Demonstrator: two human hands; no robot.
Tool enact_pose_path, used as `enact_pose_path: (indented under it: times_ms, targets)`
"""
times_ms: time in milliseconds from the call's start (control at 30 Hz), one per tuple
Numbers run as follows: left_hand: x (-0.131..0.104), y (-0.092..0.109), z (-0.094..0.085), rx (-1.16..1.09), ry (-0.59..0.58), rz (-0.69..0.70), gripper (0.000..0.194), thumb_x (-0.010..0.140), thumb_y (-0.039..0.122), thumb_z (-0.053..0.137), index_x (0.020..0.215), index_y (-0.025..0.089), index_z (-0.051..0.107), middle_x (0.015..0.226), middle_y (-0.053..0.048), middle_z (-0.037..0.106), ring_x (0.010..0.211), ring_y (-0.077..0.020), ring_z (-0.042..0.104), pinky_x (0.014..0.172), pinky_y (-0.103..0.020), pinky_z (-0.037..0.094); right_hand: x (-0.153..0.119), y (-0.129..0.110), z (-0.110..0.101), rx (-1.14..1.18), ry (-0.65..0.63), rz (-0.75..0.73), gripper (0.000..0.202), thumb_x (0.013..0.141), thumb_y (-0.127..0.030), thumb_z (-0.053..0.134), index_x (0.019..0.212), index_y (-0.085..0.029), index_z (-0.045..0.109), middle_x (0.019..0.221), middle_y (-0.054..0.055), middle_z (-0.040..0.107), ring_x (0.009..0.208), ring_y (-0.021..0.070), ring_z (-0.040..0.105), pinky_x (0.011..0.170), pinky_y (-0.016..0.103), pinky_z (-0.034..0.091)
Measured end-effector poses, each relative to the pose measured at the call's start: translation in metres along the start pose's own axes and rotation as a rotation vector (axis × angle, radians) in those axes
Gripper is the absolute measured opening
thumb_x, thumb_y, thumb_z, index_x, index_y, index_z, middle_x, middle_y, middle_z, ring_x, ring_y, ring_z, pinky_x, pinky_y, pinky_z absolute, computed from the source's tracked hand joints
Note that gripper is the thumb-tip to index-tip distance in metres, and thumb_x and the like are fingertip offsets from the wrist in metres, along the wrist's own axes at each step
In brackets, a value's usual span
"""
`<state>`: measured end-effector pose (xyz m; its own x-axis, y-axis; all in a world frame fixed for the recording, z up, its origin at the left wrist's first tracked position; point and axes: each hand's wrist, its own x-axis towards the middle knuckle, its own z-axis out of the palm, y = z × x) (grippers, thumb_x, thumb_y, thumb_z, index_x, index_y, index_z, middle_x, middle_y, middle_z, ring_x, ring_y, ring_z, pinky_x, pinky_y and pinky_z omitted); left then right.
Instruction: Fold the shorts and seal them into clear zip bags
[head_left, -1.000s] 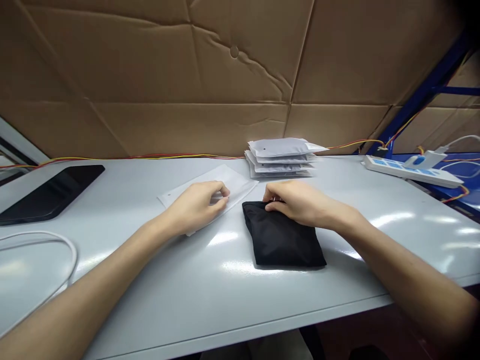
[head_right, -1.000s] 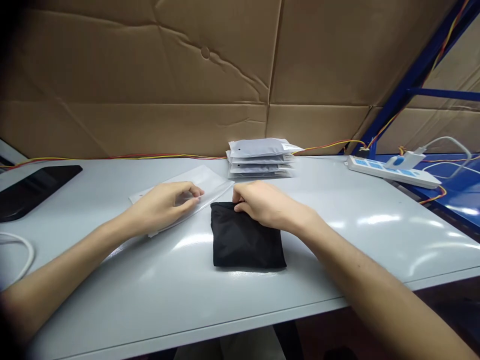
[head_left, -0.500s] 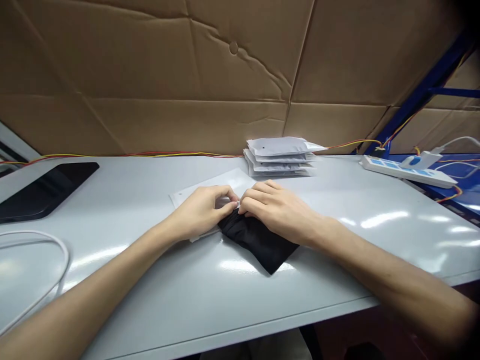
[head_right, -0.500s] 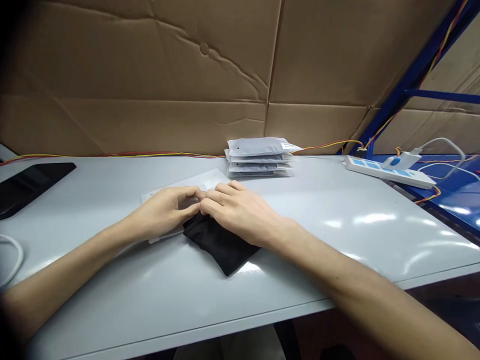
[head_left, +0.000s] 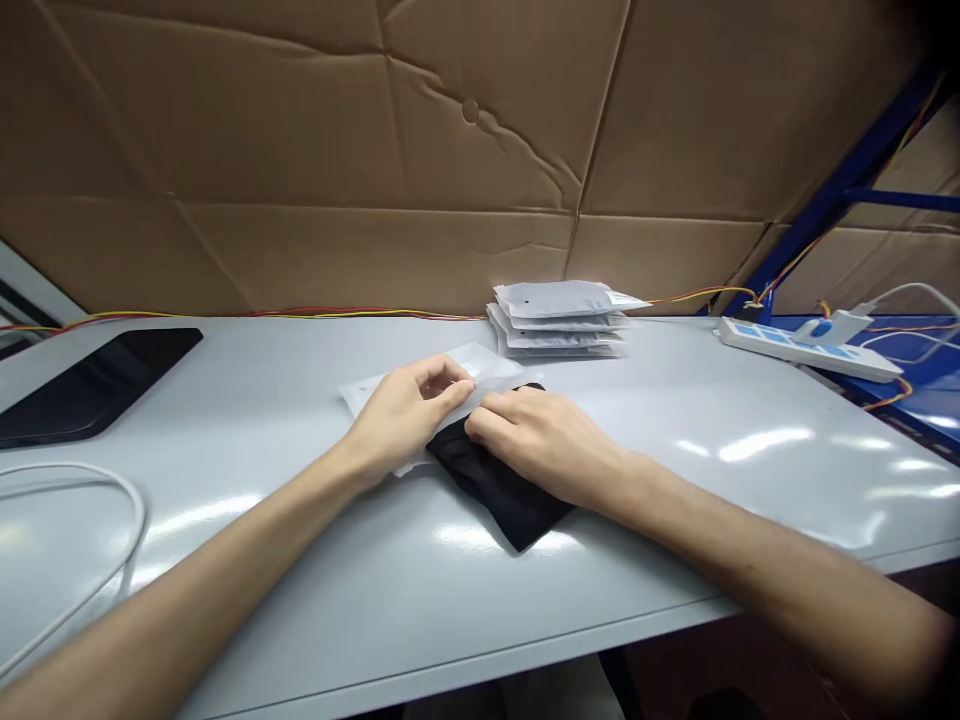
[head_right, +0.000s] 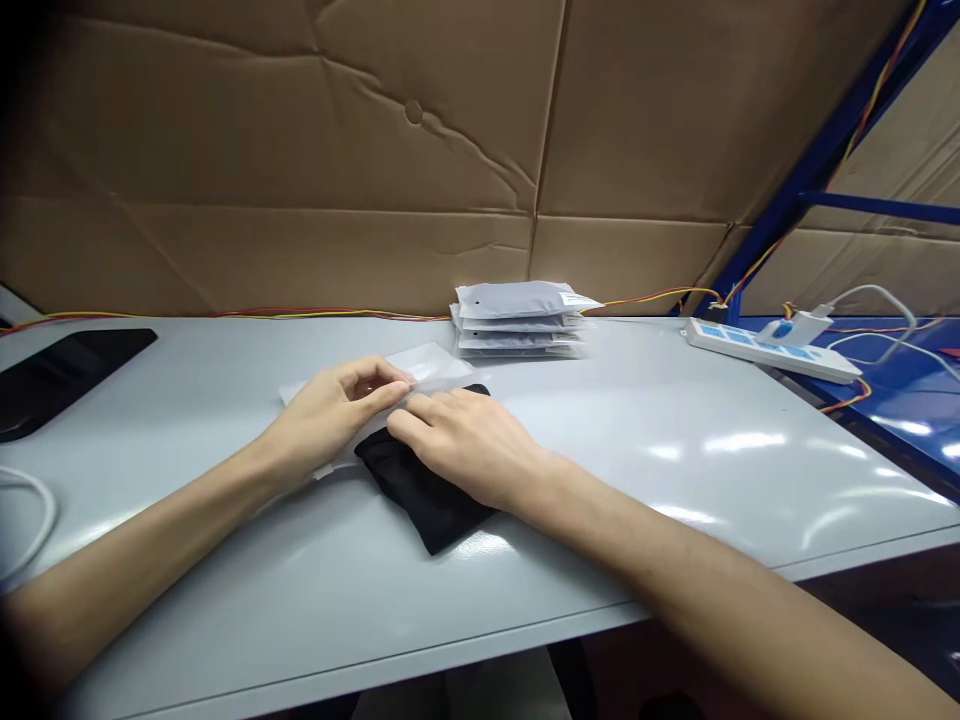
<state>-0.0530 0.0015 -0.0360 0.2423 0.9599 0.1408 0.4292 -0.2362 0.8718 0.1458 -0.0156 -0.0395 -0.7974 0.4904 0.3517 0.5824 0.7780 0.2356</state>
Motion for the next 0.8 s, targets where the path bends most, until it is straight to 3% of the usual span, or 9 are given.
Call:
enact_pose_path:
  times_ms: [233,367,600,800]
  targets:
    - [0.0,0.0012,-0.0012,0.014,0.007,-0.015,0.027,0.088,0.05,0.065,0.088,0.024,0.069,0.095,0.0,0.076,0.091,-0.0217,0.07,0.081,-0.032,0.051,-0.0016,-0.0044,-0.0005,0.138,0.024,-0.031,0.02,0.103,-0.027,0.053,0.09,-0.018,0.066,0.091,0.004,0.071,0.077,0.0172,0.061,0.071,0.033,0.043]
    - [-0.0008,0.0025,-0.0052,0.046,0.008,0.009,0.025,0.089,0.05,0.064,0.088,0.026,0.07,0.097,0.001,0.077,0.09,-0.022,0.07,0.08,-0.032,0.053,-0.001,-0.0038,-0.0005,0.253,-0.028,0.002,0.018,0.102,-0.022,0.052,0.1,-0.016,0.069,0.11,0.009,0.073,0.095,0.0206,0.067,0.085,0.036,0.05]
    - [-0.003,0.0082,-0.008,0.284,0.064,0.181,0.023,0.093,0.043,0.057,0.09,0.025,0.071,0.1,0.0,0.074,0.092,-0.021,0.067,0.086,-0.035,0.051,-0.0002,0.0023,0.007,0.361,-0.006,0.05,0.025,0.101,-0.019,0.052,0.123,-0.014,0.062,0.129,0.015,0.067,0.12,0.0252,0.062,0.106,0.045,0.049]
    - [-0.0045,0.0089,-0.0027,0.445,0.11,0.301,0.026,0.096,0.041,0.053,0.092,0.026,0.073,0.101,-0.002,0.071,0.09,-0.02,0.065,0.084,-0.033,0.049,-0.001,0.0054,0.0083,0.337,0.001,0.054,0.033,0.104,-0.021,0.045,0.134,-0.014,0.055,0.136,0.016,0.063,0.124,0.0262,0.059,0.108,0.049,0.048]
